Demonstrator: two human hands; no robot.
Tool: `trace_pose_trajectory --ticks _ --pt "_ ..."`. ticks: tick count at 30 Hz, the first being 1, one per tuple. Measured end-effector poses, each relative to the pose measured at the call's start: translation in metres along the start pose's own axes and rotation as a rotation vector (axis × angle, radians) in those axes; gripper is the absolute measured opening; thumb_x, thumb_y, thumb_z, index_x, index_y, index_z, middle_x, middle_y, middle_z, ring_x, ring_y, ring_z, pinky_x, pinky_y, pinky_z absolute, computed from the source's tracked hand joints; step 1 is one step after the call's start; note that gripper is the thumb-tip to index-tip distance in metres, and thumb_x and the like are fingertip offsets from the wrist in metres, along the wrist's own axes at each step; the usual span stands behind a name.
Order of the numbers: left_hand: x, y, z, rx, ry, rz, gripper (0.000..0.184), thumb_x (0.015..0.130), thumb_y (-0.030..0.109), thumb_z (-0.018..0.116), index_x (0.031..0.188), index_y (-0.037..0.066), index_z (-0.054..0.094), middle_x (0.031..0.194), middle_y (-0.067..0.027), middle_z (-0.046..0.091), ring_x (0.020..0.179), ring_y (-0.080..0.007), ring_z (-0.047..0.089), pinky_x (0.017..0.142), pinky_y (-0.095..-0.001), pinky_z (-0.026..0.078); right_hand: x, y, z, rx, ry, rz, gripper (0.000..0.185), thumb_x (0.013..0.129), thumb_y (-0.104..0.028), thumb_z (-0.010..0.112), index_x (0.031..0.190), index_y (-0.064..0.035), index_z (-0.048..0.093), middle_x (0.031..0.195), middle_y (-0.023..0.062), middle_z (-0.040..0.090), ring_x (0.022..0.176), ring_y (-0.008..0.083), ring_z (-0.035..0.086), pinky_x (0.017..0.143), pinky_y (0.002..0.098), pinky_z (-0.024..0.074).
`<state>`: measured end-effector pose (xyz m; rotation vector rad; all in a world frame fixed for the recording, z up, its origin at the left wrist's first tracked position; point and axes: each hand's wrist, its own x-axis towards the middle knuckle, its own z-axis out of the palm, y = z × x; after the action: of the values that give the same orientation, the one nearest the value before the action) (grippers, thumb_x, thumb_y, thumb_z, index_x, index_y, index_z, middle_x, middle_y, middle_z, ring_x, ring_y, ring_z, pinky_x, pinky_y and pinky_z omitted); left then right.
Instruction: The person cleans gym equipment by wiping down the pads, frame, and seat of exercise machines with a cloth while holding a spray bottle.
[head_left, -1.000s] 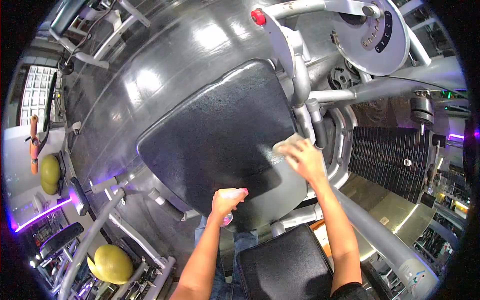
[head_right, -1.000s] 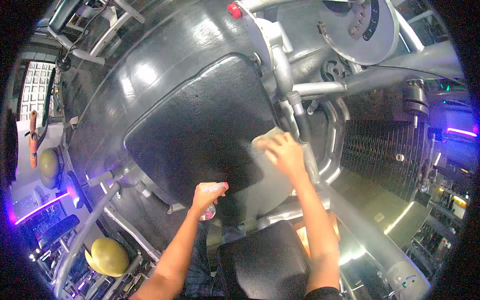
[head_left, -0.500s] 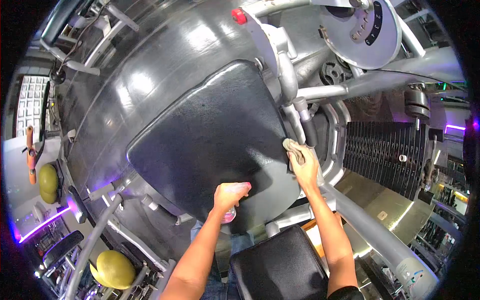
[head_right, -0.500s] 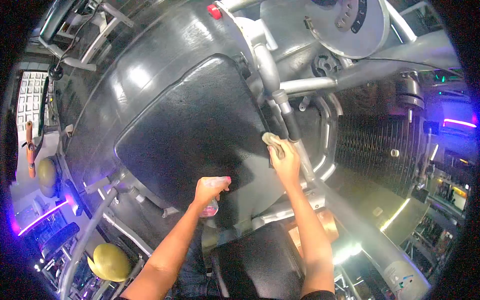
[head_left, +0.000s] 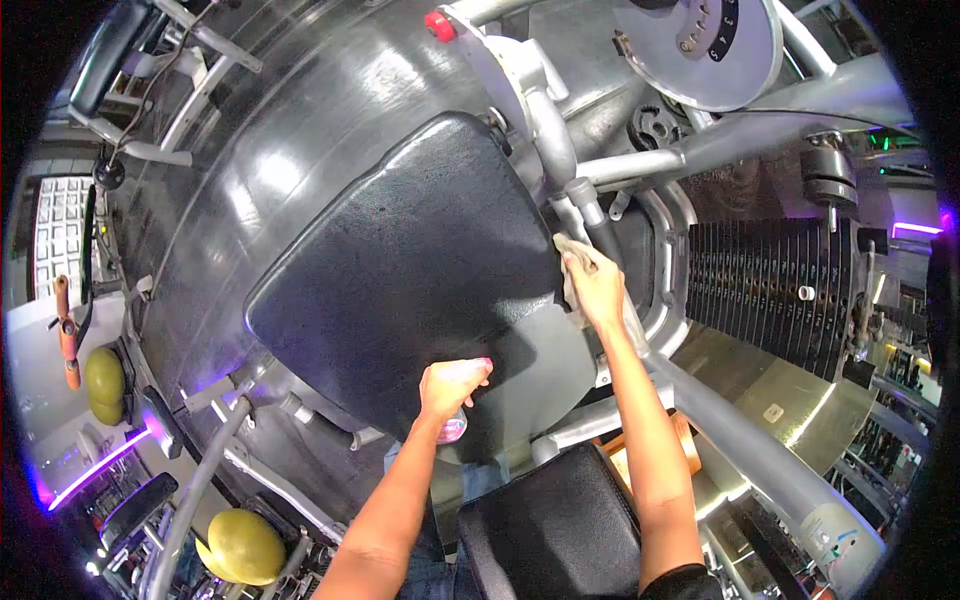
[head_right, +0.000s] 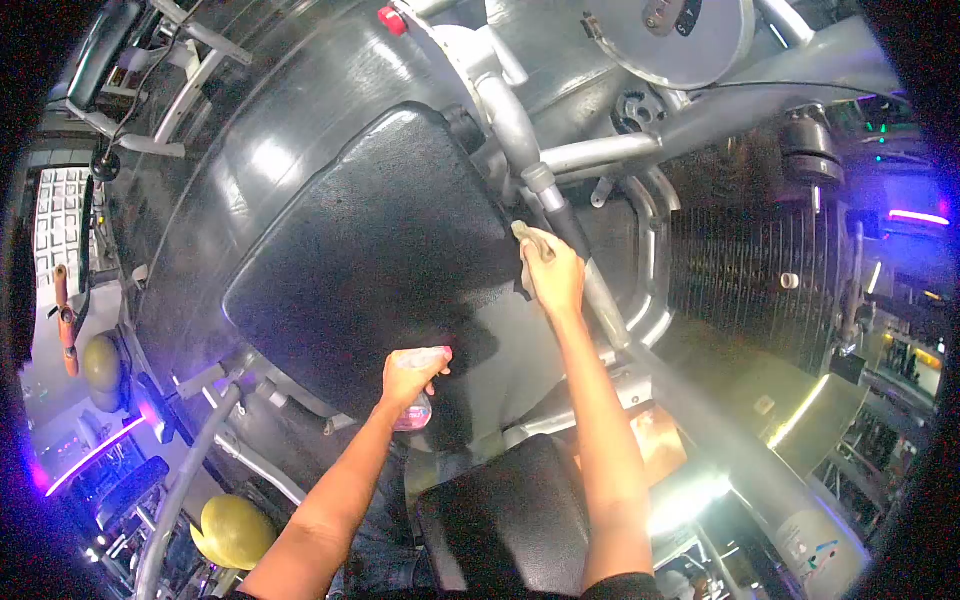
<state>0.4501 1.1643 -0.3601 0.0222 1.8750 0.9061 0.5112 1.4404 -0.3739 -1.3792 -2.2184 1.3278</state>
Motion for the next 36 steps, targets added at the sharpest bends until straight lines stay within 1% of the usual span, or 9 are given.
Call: trace_pose_trajectory --ticks 3,8,10,15,17,23,26,31,36 --pt "0.0 -0.002 0.0 -0.024 -0.006 -0.003 0.03 0.083 0.036 0.073 0.094 0.009 0.079 0.077 0.0 0.075 0.051 -0.0082 0.06 0.053 -0.0253 0.05 -0.016 -0.011 -0.016 0.04 -0.08 0.06 0.034 0.091 -0.032 0.067 0.117 -0.0103 0.07 0.098 0.0165 0.074 0.096 0.0286 0.071 0.084 0.0368 0.0513" --pt "-0.002 0.005 0.0 -0.012 0.0 -0.012 0.03 0.083 0.036 0.073 0.094 0.008 0.079 0.077 -0.0002 0.075 0.051 -0.0085 0.06 0.053 -0.0251 0.051 -0.061 0.049 -0.039 -0.102 -0.145 -0.025 0.029 0.092 -0.028 0.067 0.109 -0.0057 0.065 0.095 0.0169 0.072 0.093 0.0321 0.07 0.082 0.038 0.0511" --pt "-0.002 0.007 0.001 0.004 0.007 -0.034 0.03 0.083 0.035 0.073 0.093 0.008 0.079 0.078 -0.0003 0.074 0.051 -0.0086 0.06 0.053 -0.0251 0.051 -0.079 0.066 -0.045 -0.118 -0.183 0.119 0.027 0.092 -0.026 0.067 0.109 -0.0054 0.064 0.098 0.0176 0.071 0.095 0.0317 0.069 0.083 0.0385 0.0506" --pt "-0.001 0.004 0.0 0.01 0.001 -0.02 0.03 0.082 0.038 0.073 0.093 0.01 0.08 0.077 -0.0004 0.074 0.052 -0.009 0.06 0.053 -0.0256 0.051 -0.08 0.067 -0.03 -0.062 -0.11 0.174 0.025 0.09 -0.023 0.069 0.107 -0.0053 0.064 0.099 0.0165 0.071 0.098 0.0322 0.068 0.086 0.0387 0.0499" --pt "-0.003 0.006 0.0 0.009 0.005 -0.028 0.031 0.082 0.038 0.073 0.093 0.01 0.08 0.077 -0.0004 0.074 0.052 -0.0091 0.06 0.052 -0.0256 0.051 -0.07 0.045 -0.019 -0.087 0.032 0.022 0.023 0.089 -0.019 0.069 0.107 -0.0054 0.064 0.105 0.0144 0.069 0.102 0.0328 0.066 0.088 0.0386 0.0496" --pt "-0.003 0.004 0.0 0.023 0.013 -0.016 0.033 0.081 0.041 0.074 0.093 0.01 0.08 0.076 0.0 0.074 0.053 -0.0093 0.061 0.054 -0.0263 0.052 -0.06 0.031 -0.012 -0.302 0.068 -0.465 0.036 0.075 -0.01 0.076 0.109 -0.0126 0.065 0.102 0.0078 0.064 0.096 0.0283 0.062 0.081 0.041 0.0514" --pt "-0.003 0.006 -0.001 0.048 0.01 -0.005 0.034 0.08 0.042 0.074 0.092 0.011 0.08 0.075 0.0005 0.073 0.053 -0.0095 0.062 0.056 -0.0268 0.052 -0.078 0.033 -0.017 -0.602 -0.262 -0.736 0.044 0.069 -0.018 0.078 0.111 -0.0234 0.065 0.1 -0.0005 0.058 0.097 0.0225 0.058 0.074 0.0384 0.0553" --pt "-0.003 0.007 0.0 0.036 0.022 -0.077 0.034 0.078 0.043 0.075 0.087 0.011 0.08 0.073 0.0012 0.073 0.053 -0.01 0.062 0.057 -0.0274 0.052 -0.095 0.047 -0.031 -0.651 -0.44 -0.797 0.043 0.072 -0.019 0.076 0.113 -0.0262 0.065 0.099 -0.0034 0.058 0.097 0.0201 0.059 0.071 0.0362 0.0559" --pt "-0.001 0.004 0.001 -0.006 0.033 -0.101 0.033 0.077 0.043 0.076 0.079 0.011 0.078 0.07 0.001 0.071 0.053 -0.0113 0.063 0.057 -0.0279 0.052 -0.077 0.055 -0.049 -0.719 -0.282 -0.641 0.034 0.078 -0.02 0.072 0.112 -0.026 0.067 0.096 -0.0014 0.06 0.095 0.0214 0.06 0.071 0.0365 0.0544"
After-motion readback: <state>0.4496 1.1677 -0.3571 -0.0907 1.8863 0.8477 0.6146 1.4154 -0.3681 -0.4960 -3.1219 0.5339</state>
